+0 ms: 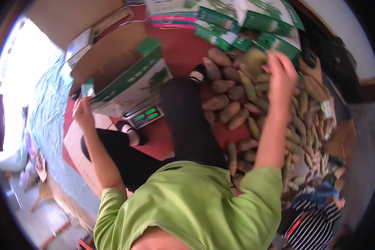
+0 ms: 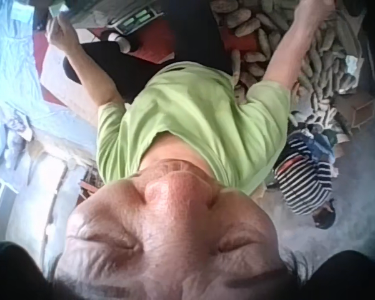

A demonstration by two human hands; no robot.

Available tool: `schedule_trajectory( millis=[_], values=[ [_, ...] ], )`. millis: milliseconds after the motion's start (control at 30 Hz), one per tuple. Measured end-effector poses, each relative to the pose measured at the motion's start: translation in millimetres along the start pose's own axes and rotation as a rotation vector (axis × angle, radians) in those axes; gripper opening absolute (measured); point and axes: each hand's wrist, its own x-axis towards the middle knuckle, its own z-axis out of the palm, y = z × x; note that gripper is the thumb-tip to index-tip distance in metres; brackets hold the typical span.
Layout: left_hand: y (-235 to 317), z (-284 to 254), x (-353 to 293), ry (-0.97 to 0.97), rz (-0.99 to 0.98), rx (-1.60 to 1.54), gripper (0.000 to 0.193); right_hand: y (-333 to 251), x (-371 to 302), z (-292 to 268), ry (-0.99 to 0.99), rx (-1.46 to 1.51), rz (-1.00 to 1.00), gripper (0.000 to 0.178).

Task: Pack produce from a pile into cardboard boxes and weigh them on a digital scale.

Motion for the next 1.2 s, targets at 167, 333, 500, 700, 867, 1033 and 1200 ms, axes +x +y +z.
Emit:
schedule_trajectory(
  millis=[167,333,500,700,867,1033,1200],
  values=[
    [-26,-2,-7,0.03,-0.006,0.028,0.02,-88,-16,111,-0.344,0.17,-0.322,0.016],
    [-27,-4,-4,-0.07,0.005,0.002,0.027,-89,-31,199,-0.396,0.248,-0.393,0.011],
    [-25,0,-6,-0.082,-0.087,0.055,0.033,-16,-51,191,-0.354,0.165,-0.412,0.011],
    [-20,-4,-9,-0.082,-0.112,0.105,0.036,106,-84,81,-0.309,-0.135,-0.023,0.009],
    [-8,3,-8,-0.017,-0.2,0.062,0.039,219,-151,-34,-0.246,-0.654,0.266,0.013],
    [1,2,-8,0.063,-0.283,0.085,0.04,289,-222,-120,-0.293,-0.847,0.425,0.013],
    [11,1,-6,0.211,-0.375,0.051,0.04,293,-256,-144,-0.192,-0.92,0.711,0.016]
  ],
)
